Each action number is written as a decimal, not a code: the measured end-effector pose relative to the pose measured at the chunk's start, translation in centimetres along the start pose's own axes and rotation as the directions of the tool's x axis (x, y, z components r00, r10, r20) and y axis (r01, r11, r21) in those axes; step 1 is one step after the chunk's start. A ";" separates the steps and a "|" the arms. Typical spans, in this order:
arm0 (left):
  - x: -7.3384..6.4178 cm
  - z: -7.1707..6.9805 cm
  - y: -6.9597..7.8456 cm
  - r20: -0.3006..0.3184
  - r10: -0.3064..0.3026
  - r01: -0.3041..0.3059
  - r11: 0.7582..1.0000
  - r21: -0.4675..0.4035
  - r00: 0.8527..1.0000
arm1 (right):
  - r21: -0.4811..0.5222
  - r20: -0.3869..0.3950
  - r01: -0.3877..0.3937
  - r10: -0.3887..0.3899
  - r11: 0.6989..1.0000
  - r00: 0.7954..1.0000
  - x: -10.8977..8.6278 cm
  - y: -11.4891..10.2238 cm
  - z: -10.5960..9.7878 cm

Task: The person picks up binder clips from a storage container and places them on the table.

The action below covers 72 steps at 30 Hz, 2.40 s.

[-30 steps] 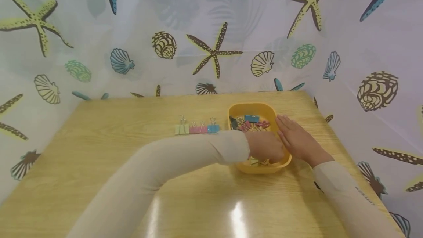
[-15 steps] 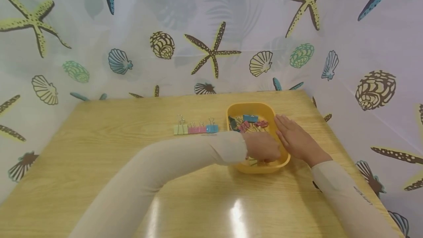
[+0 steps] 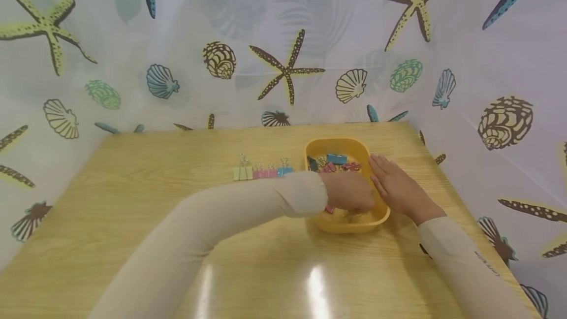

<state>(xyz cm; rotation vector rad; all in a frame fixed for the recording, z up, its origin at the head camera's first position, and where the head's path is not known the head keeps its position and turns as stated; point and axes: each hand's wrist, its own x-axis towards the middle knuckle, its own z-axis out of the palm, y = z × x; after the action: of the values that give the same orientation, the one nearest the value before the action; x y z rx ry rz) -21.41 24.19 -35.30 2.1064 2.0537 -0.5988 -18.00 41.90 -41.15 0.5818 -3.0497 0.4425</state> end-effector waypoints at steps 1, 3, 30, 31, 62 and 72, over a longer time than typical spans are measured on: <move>-0.2 -0.1 -0.1 -0.010 0.002 -0.002 1.000 -0.009 1.000 | 0.006 0.002 -0.001 0.001 1.000 1.000 0.0 0.0 0.0; -0.6 -0.3 -0.3 -0.030 -0.011 0.010 0.999 -0.037 0.999 | 0.014 0.008 -0.001 0.001 1.000 1.000 0.1 -0.1 0.1; -11.6 0.2 -4.4 -0.399 -0.402 0.233 0.883 -0.407 0.824 | -0.066 -0.058 0.016 -0.020 0.998 0.998 0.4 -0.1 0.4; -12.2 0.6 -4.7 -0.414 -0.417 0.237 0.877 -0.419 0.809 | -0.066 -0.059 0.015 -0.019 0.998 0.998 0.4 0.0 0.4; -27.0 13.6 -9.8 -0.167 -0.862 0.416 0.390 -0.822 0.479 | -0.078 -0.057 0.014 -0.019 0.997 0.998 0.1 -0.2 0.3; -27.7 17.4 -9.2 -0.086 -0.874 0.470 0.337 -0.816 0.478 | -0.078 -0.056 0.016 -0.021 0.997 0.998 0.3 -0.2 0.4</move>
<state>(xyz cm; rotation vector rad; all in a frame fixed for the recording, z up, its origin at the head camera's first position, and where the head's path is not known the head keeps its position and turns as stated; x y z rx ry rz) -33.34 -7.37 -39.20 0.8263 2.8206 0.7960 -18.16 41.51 -41.52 0.5827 -2.9890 0.3332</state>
